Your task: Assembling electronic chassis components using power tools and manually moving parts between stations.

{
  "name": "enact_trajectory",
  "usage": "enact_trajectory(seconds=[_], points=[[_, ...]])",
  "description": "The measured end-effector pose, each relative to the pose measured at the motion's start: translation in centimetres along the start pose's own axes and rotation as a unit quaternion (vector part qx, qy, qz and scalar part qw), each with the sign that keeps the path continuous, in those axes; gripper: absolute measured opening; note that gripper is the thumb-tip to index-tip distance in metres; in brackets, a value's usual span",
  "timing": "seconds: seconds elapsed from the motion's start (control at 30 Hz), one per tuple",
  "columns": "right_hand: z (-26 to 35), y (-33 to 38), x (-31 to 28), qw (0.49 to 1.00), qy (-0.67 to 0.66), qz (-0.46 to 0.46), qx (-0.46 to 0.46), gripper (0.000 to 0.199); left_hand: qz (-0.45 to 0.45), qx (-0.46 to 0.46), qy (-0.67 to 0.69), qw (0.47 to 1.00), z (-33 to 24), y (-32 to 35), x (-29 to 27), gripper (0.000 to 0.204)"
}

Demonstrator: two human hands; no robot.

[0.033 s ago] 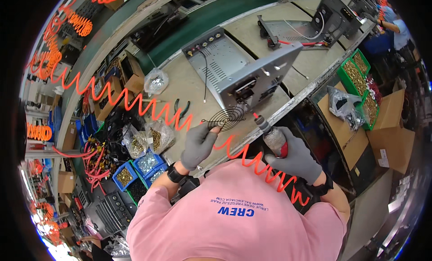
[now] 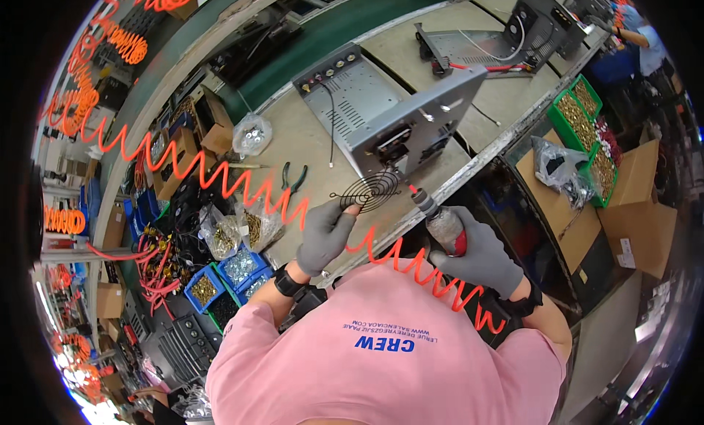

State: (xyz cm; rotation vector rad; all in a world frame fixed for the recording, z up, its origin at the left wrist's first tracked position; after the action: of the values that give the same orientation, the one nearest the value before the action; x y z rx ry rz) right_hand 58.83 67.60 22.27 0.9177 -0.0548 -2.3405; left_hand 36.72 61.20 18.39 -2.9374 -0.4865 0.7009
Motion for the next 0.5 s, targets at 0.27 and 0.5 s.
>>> enact_trajectory(seconds=[0.27, 0.5], points=[[-3.5, 0.0, -0.7, 0.997, -0.04, 0.02, 0.056, 0.057, 0.021, 0.012, -0.024, 0.999, 0.2, -1.1, 3.2, 0.015], [-4.9, 0.0, -1.3, 0.998, -0.052, 0.007, 0.045, 0.057, 0.011, -0.006, -0.023, 1.0, 0.0, -1.5, 4.1, 0.013]])
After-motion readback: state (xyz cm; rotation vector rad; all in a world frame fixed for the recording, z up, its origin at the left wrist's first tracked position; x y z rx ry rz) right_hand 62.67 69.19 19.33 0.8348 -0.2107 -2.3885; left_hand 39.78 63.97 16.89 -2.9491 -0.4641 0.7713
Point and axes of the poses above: each hand's wrist, its own y-axis away from the middle knuckle, its own x-axis out of the palm, z = x × y, the point moved 6 cm from there along -y, towards the middle knuckle, and after that the axes turned 5 degrees about -z, right-handed, at the moved point
